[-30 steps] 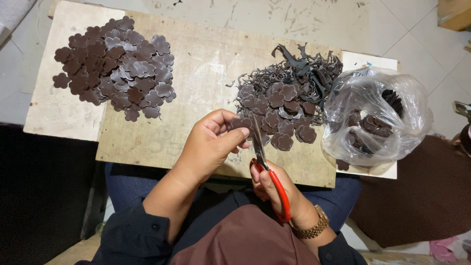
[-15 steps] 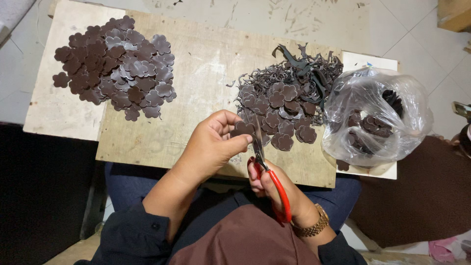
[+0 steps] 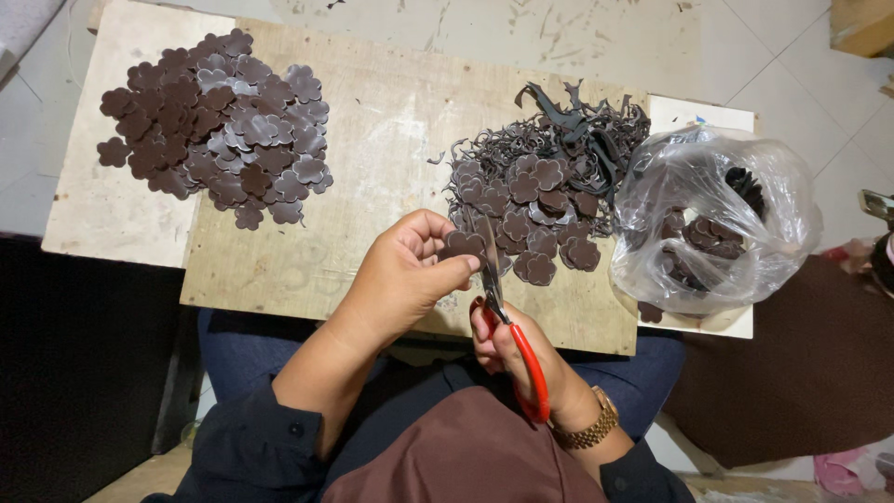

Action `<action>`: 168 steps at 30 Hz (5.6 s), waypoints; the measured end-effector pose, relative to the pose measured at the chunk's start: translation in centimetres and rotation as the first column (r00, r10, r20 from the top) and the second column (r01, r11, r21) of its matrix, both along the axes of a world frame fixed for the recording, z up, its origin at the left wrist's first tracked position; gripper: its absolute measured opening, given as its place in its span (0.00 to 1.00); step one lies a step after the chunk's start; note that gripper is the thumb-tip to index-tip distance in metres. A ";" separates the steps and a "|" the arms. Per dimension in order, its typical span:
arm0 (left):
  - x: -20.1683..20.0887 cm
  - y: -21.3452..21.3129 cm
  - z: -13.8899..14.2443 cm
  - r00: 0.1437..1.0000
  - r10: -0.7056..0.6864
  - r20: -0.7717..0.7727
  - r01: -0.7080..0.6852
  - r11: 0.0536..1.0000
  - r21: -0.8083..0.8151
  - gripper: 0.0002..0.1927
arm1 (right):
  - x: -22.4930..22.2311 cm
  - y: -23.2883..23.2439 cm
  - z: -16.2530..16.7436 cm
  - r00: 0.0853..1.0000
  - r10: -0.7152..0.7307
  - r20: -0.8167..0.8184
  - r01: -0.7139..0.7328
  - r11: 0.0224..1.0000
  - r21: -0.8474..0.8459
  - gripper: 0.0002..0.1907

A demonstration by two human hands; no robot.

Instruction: The person sits on the floor and uses red-handled scissors to trim the edges of small dark brown flower-shaped leather pieces. They pick up each piece, trim it, and place it into a pile of finished pieces on the left side of the wooden board.

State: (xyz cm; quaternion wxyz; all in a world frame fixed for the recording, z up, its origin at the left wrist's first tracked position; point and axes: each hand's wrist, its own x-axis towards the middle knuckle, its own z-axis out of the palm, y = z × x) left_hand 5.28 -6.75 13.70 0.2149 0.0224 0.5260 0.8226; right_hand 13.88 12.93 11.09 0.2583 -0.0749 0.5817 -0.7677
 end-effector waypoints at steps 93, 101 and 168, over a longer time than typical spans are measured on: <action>0.7 0.9 -0.1 0.995 -0.099 0.031 0.097 0.994 0.053 0.06 | 0.4 0.2 -0.8 0.999 0.000 -0.043 -0.001 1.000 -0.008 0.36; 0.8 1.0 0.1 0.994 -0.076 0.076 0.068 0.993 0.094 0.05 | 0.1 0.4 -0.3 0.994 0.034 -0.101 -0.034 0.999 0.004 0.37; 0.4 0.7 -1.4 0.999 0.029 0.015 -0.029 0.999 -0.013 0.06 | 0.4 -0.8 -0.5 0.994 -0.105 -0.020 0.104 0.994 -0.039 0.26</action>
